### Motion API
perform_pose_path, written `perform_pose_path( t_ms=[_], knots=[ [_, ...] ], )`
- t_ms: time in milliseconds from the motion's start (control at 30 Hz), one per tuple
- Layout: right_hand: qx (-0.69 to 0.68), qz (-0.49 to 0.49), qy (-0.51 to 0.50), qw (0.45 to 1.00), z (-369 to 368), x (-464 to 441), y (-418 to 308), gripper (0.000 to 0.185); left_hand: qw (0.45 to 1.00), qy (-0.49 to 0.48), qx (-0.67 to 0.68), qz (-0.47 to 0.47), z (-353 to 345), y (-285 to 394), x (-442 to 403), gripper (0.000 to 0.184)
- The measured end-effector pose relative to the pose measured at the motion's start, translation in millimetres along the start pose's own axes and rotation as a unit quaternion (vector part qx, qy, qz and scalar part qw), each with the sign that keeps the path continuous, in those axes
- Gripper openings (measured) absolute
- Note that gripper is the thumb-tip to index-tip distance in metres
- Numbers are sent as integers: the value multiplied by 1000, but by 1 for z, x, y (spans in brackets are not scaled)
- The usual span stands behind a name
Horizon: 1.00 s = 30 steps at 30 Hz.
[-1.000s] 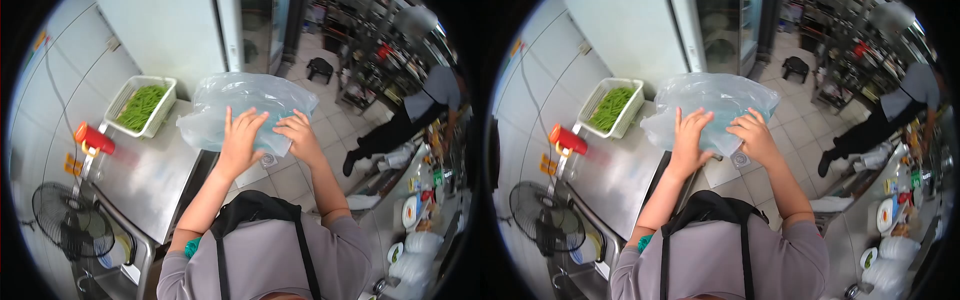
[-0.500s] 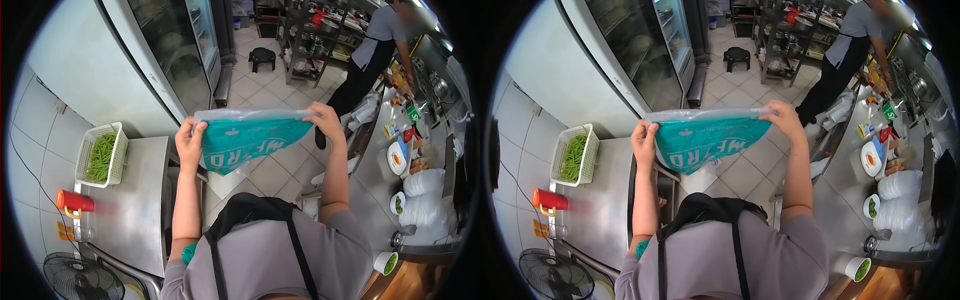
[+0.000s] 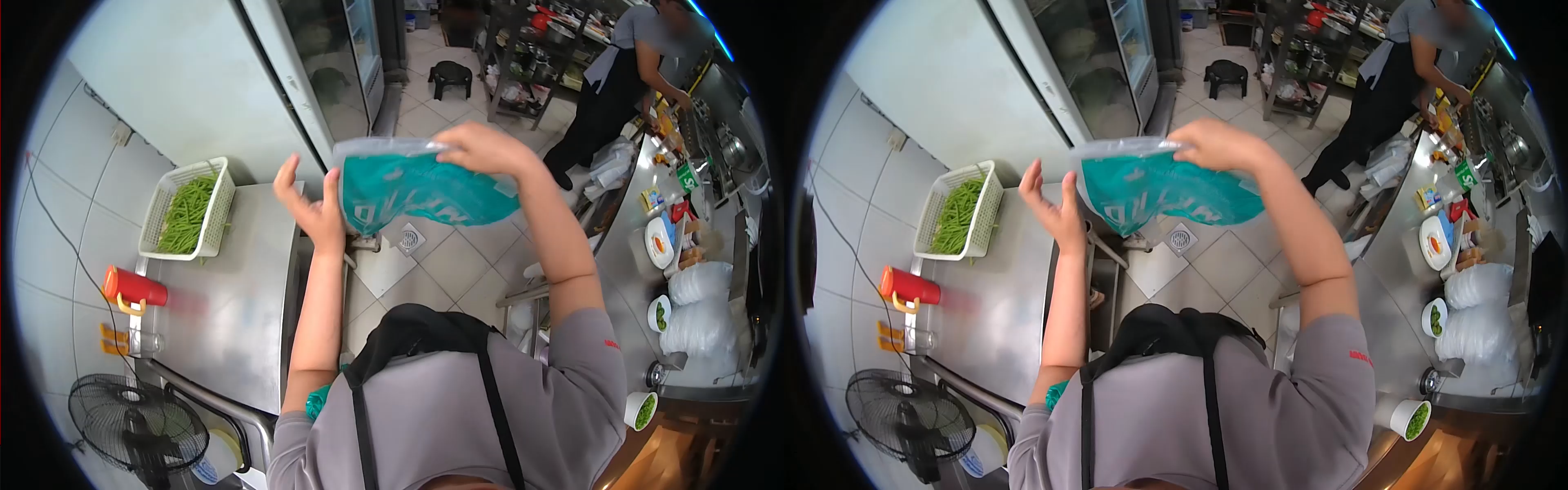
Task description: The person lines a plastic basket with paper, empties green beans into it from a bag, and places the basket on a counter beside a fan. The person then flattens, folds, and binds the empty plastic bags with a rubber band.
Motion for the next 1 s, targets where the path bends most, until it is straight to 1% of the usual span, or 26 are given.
perform_pose_path(
  t_ms=[33, 100, 133, 167, 200, 233, 267, 300, 333, 433, 467, 500, 533, 567, 600, 633, 667, 700, 733, 767, 833, 867, 933, 967, 1000],
  knots=[
    [-80, 15, 11, 997, 10, 5, -6, 28, 998, -24, 49, 36, 9, -17, 15, 28],
    [-235, 45, 37, 970, 39, 16, -17, 27, 981, -70, 150, 98, 17, -63, 56, 22],
    [-278, 47, 61, 957, 54, 23, -26, 27, 965, -174, 124, 153, 4, -79, 79, 18],
    [-324, 46, 85, 941, 64, 34, -36, 27, 933, -278, 96, 208, -11, -93, 113, 16],
    [-326, 52, 97, 939, 73, 41, -44, 27, 839, -342, 197, 374, -38, -119, 164, 19],
    [-347, 59, 93, 931, 74, 49, -47, 27, 783, -441, 186, 396, -57, -125, 196, 23],
    [-367, 63, 89, 924, 74, 58, -51, 27, 779, -474, 170, 374, -68, -117, 206, 31],
    [-385, 66, 86, 917, 75, 65, -58, 27, 823, -370, 201, 382, -72, -116, 195, 36],
    [-427, 66, 99, 897, 75, 73, -66, 29, 854, -263, 229, 387, -75, -118, 184, 40],
    [-545, 15, 254, 799, 83, 92, -77, 33, 801, -344, 254, 419, -76, -134, 155, 51],
    [-538, 31, 248, 805, 86, 94, -65, 30, 917, -353, -3, 186, -48, -87, 93, 45],
    [-537, 1, 257, 804, 84, 99, -42, 29, 907, -341, 101, 224, -44, -92, 92, 46],
    [-536, -29, 265, 801, 79, 103, -17, 27, 885, -328, 202, 260, -42, -98, 91, 47],
    [-536, -60, 274, 796, 72, 109, 8, 25, 852, -311, 300, 296, -41, -105, 92, 48],
    [-523, -94, 287, 797, 62, 116, 34, 20, 807, -291, 394, 331, -40, -112, 96, 50],
    [-521, -137, 294, 790, 48, 125, 61, 16, 750, -303, 457, 370, -44, -121, 104, 51],
    [-532, -161, 307, 772, 34, 131, 73, 13, 689, -310, 510, 412, -48, -129, 113, 52],
    [-537, -198, 291, 767, 13, 139, 101, 14, 620, -351, 530, 460, -52, -138, 133, 52],
    [-530, -234, 307, 755, -6, 147, 120, 14, 547, -389, 547, 501, -56, -136, 151, 53],
    [-488, -278, 317, 764, -16, 155, 124, 13, 527, -372, 569, 510, -54, -128, 154, 53],
    [-494, -285, 280, 773, -40, 155, 138, 21, 491, -333, 609, 527, -39, -103, 153, 55],
    [-513, -258, 301, 762, -41, 156, 142, 25, 534, -318, 585, 521, -35, -96, 149, 57],
    [-552, -203, 335, 736, -41, 151, 134, 33, 573, -347, 484, 563, -35, -116, 160, 58],
    [-546, -183, 352, 738, -40, 151, 130, 36, 590, -358, 431, 582, -31, -130, 167, 59],
    [-539, -161, 368, 740, -34, 150, 121, 39, 533, -345, 474, 610, -30, -143, 174, 56]
  ],
)
Point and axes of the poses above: each hand's wrist, its own x-axis away from the middle knuckle, its own z-axis out of the back of the hand, y = z × x, the point moved 8 cm from there along -x, towards the middle knuckle, and after that the axes turned 4 degrees about x, right-handed, at the moved point
